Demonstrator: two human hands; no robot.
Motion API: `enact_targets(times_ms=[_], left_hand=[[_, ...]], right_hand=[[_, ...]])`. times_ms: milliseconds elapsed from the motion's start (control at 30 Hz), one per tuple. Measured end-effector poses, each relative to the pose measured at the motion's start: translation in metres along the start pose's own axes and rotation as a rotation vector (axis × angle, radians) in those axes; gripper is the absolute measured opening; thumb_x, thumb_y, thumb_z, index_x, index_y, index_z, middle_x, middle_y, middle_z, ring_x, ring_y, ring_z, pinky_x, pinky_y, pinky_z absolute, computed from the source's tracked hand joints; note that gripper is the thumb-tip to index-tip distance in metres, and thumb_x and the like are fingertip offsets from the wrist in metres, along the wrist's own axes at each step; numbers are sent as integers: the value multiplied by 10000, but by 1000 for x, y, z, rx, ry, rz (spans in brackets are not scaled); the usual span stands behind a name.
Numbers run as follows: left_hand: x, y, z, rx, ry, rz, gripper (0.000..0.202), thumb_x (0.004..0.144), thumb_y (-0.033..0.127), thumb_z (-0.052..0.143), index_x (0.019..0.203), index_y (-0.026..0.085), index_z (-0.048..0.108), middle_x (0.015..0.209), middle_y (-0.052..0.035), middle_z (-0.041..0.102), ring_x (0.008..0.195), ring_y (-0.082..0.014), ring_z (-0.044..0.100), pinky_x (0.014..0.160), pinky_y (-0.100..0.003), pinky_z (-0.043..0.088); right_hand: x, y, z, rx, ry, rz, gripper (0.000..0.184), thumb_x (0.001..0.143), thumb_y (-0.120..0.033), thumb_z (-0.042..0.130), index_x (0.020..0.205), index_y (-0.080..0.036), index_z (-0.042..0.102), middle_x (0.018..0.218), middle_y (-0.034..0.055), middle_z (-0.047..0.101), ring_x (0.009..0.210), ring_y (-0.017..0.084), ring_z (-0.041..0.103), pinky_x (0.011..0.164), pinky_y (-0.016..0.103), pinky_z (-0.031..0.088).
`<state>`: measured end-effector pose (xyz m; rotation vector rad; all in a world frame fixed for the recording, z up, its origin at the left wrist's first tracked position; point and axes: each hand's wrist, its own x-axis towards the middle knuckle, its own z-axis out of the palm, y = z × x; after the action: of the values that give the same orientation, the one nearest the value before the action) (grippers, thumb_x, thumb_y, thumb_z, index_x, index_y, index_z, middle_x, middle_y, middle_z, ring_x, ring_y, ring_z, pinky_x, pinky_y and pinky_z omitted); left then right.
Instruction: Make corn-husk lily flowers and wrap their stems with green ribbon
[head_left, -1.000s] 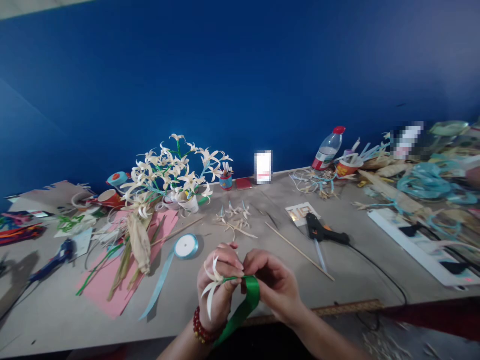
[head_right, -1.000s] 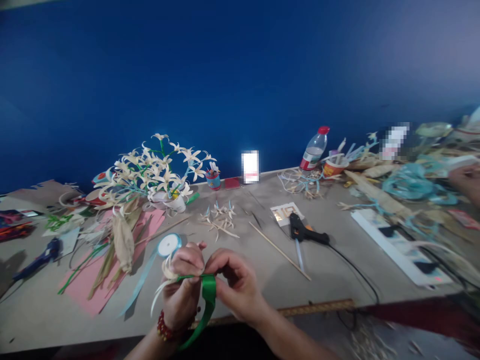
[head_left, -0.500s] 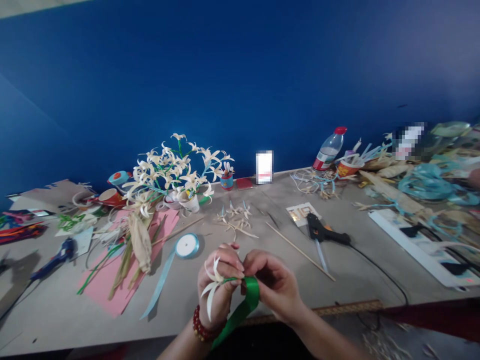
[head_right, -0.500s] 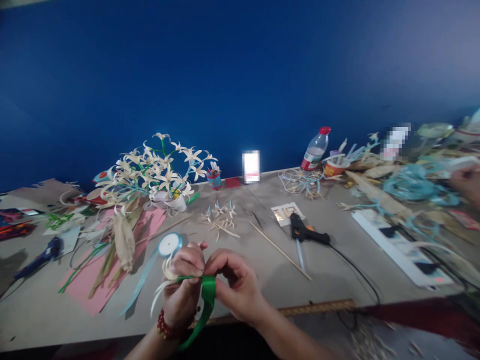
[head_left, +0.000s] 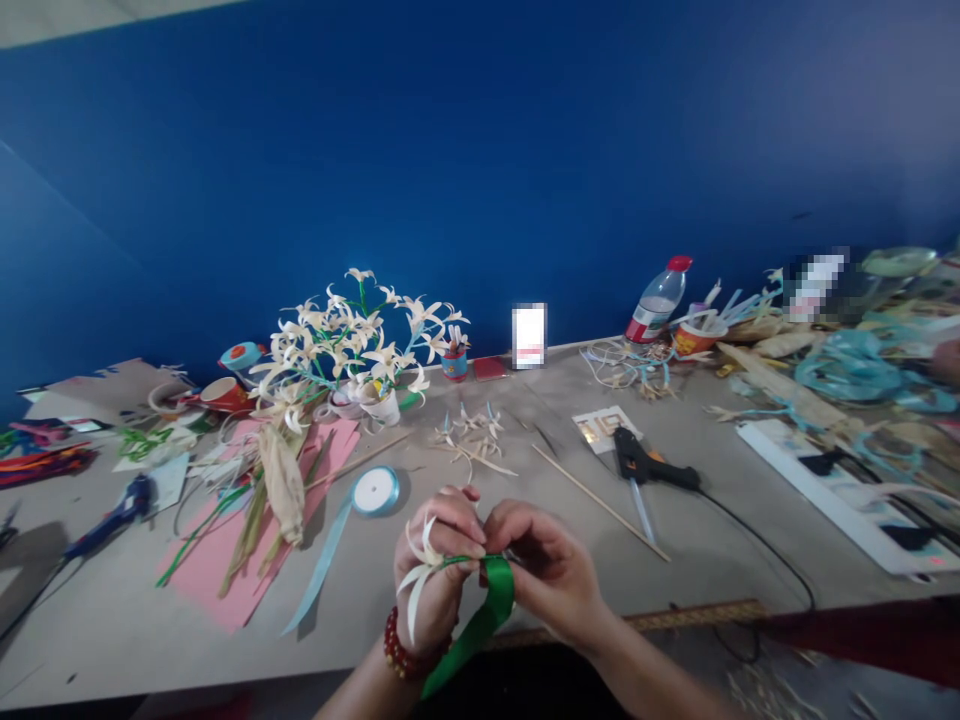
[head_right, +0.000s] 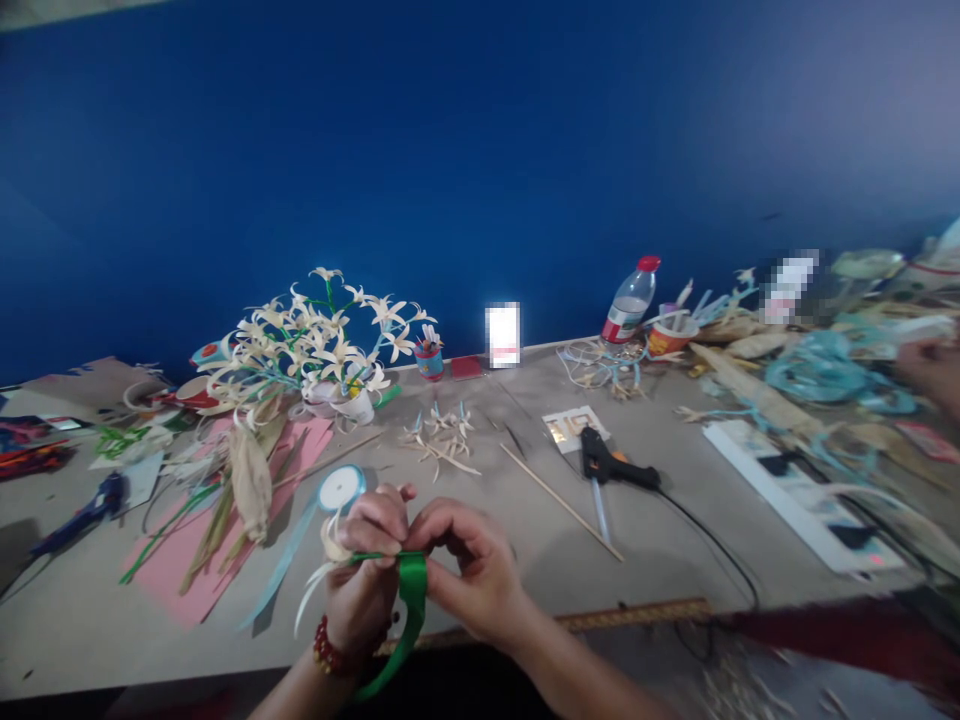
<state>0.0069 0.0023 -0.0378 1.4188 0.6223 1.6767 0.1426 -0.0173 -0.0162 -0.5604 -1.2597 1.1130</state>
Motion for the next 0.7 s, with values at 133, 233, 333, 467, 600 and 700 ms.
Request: enact_targets(times_ms=[133, 233, 333, 467, 600, 700], left_hand=[[1, 2, 0, -70, -70, 41, 139, 857, 285, 679, 730, 233, 698, 760, 0, 649, 730, -168, 608, 959, -464, 480], [3, 5, 1, -76, -75, 62, 135, 852, 279, 689, 725, 233, 692, 756, 5, 647, 723, -166, 599, 944, -471, 484], [6, 8, 2, -66, -77, 63, 125, 857, 292, 691, 740, 248, 696, 754, 10, 640, 723, -167, 585, 943, -477, 476], [8, 10, 2, -45, -69, 83, 144, 846, 333, 704, 723, 260, 688, 729, 15, 621, 708, -170, 567, 941, -468, 472], [7, 10, 1, -43, -67, 65, 174, 834, 347, 713, 693, 251, 675, 711, 16, 617, 683, -167, 566, 907, -464, 488], [4, 8, -1, -70, -73, 57, 163, 830, 341, 717, 704, 244, 684, 708, 12, 620, 680, -164, 567, 905, -461, 485]], right_hand=[[1, -1, 0, -33, 10, -34, 59, 863, -241, 720, 824, -224, 679, 759, 23, 662, 708, 148, 630, 650, 241, 500], [2, -4, 1, -90, 7, -56, 100, 864, -267, 716, 794, -214, 667, 737, 28, 666, 688, 153, 635, 631, 247, 505], [2, -8, 2, -174, -1, -75, 106, 878, -271, 691, 800, -210, 653, 722, 33, 664, 672, 157, 633, 625, 259, 507], [1, -10, 1, -275, -33, -101, 30, 871, -223, 667, 849, -214, 650, 758, 43, 674, 704, 174, 648, 667, 289, 527], [-2, -8, 1, -305, -37, -127, 43, 861, -174, 658, 862, -216, 651, 767, 40, 679, 714, 176, 657, 678, 285, 533], [-4, -6, 2, -287, -24, -128, 73, 853, -148, 662, 838, -218, 649, 742, 29, 674, 685, 165, 653, 651, 268, 527]])
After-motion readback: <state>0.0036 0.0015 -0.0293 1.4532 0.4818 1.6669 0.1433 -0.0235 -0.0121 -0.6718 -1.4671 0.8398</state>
